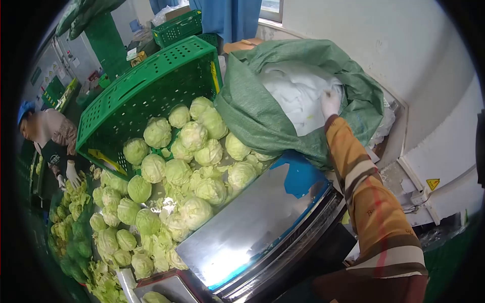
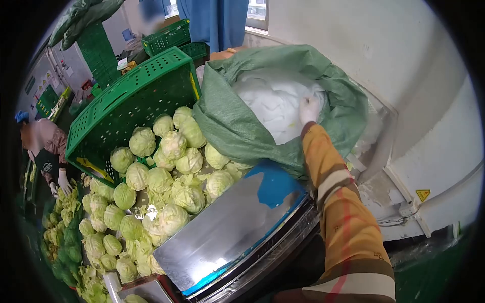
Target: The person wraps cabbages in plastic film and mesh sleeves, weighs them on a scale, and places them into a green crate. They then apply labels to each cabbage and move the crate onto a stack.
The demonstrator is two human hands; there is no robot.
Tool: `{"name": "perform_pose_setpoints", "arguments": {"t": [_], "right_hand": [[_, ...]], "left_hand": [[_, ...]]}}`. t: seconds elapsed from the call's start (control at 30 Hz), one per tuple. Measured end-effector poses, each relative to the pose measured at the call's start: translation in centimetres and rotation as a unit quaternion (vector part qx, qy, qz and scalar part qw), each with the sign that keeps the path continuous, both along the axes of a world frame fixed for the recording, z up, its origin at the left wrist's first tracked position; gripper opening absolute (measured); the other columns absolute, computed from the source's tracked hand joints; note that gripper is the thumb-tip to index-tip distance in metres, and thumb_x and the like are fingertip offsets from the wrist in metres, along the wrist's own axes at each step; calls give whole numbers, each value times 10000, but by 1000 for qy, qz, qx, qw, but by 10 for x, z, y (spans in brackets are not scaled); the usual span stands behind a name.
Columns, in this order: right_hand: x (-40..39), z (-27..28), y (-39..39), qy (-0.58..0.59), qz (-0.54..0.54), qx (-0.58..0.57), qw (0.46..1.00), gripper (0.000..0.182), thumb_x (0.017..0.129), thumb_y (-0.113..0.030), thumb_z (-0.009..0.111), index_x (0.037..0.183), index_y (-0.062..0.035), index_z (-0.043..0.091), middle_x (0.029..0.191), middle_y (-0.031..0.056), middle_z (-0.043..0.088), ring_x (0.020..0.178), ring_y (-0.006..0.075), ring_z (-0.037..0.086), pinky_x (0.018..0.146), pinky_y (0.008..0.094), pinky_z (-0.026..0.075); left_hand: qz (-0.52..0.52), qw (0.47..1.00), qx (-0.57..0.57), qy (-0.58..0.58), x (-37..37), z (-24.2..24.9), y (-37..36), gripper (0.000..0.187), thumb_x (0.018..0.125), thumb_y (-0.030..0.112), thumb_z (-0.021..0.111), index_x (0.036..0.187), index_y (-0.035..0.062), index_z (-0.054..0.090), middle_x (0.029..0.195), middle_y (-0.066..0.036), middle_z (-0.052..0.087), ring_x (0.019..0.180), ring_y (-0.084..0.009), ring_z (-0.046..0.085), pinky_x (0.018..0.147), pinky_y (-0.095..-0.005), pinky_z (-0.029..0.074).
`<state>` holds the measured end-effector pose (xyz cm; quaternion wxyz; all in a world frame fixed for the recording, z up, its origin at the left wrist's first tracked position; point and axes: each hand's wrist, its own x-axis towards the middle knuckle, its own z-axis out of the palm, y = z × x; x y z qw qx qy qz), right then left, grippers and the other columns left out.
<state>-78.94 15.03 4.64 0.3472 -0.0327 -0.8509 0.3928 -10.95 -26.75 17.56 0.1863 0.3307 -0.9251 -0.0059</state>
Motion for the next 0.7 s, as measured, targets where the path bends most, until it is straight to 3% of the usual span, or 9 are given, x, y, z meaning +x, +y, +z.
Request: {"name": "perform_pose_setpoints", "arguments": {"t": [0.07, 0.23, 0.3, 0.4, 0.57, 0.6, 0.63, 0.67, 0.7], "right_hand": [[-8, 25, -11, 7, -30, 13, 999, 307, 812, -168, 611, 1069, -10, 667, 1094, 209, 639, 1044, 354, 597, 925, 397, 454], [-34, 47, -16, -11, -160, 160, 974, 331, 797, -259, 658, 1058, -59, 694, 1126, 190, 632, 1114, 337, 566, 966, 407, 432], [-37, 60, -3, -227, -52, 127, 964, 360, 814, -297, 655, 1109, -92, 679, 1086, 164, 642, 1069, 345, 582, 950, 422, 442], [-11, 67, 3, -24, 3, 227, 974, 309, 868, -276, 631, 1133, -119, 637, 1040, 183, 651, 963, 361, 624, 875, 435, 479], [155, 130, -10, 34, 252, -179, 950, 115, 866, -108, 578, 957, -37, 570, 892, 79, 611, 826, 188, 590, 769, 326, 474], [199, 150, -15, -9, 290, -265, 920, 104, 865, -95, 576, 940, -25, 562, 875, 56, 600, 812, 155, 573, 763, 303, 472], [231, 152, -17, -54, 440, -428, 788, 105, 862, -80, 577, 943, -14, 563, 879, 52, 602, 811, 150, 573, 762, 294, 472], [259, 149, -19, -111, 556, -565, 600, 107, 860, -64, 578, 947, -4, 564, 883, 49, 604, 810, 145, 573, 761, 284, 472], [281, 138, -25, -200, 629, -540, 523, 135, 858, -56, 573, 982, -3, 562, 908, 56, 602, 835, 141, 573, 774, 280, 471]], "left_hand": [[100, 991, 71, -46, 59, -57, -34, 670, 846, 146, 704, 1418, -4, 390, 1403, -193, 472, 1260, -330, 477, 1079, -392, 370], [13, 989, 135, 67, -6, 14, 15, 545, 882, 95, 657, 1369, -15, 440, 1347, -189, 516, 1184, -315, 530, 1021, -394, 432], [-14, 982, 147, 117, -28, 39, 37, 525, 888, 89, 647, 1362, -17, 446, 1334, -188, 526, 1174, -313, 536, 1014, -391, 439], [-32, 967, 155, 199, -49, 53, 64, 497, 899, 79, 633, 1352, -20, 455, 1316, -187, 542, 1158, -311, 546, 1004, -388, 448], [102, 901, 231, 352, -42, -18, 73, 376, 909, 61, 611, 1271, -14, 543, 1220, -183, 599, 1115, -311, 564, 997, -390, 441], [63, 918, 237, 311, -74, 10, 110, 434, 865, 126, 682, 1257, -3, 547, 1215, -189, 585, 1104, -329, 561, 997, -411, 437], [119, 743, 478, 452, -85, -28, 112, 480, 859, 65, 624, 1312, -11, 484, 1112, -182, 626, 1090, -301, 609, 891, -388, 516], [99, 771, 502, 380, -112, 0, 145, 333, 938, 72, 519, 1251, -41, 520, 985, -139, 660, 1030, -255, 652, 830, -325, 541], [81, 726, 571, 374, -136, 10, 170, 311, 922, 114, 535, 1169, -68, 588, 1047, -144, 651, 890, -194, 650, 849, -294, 509]]}}
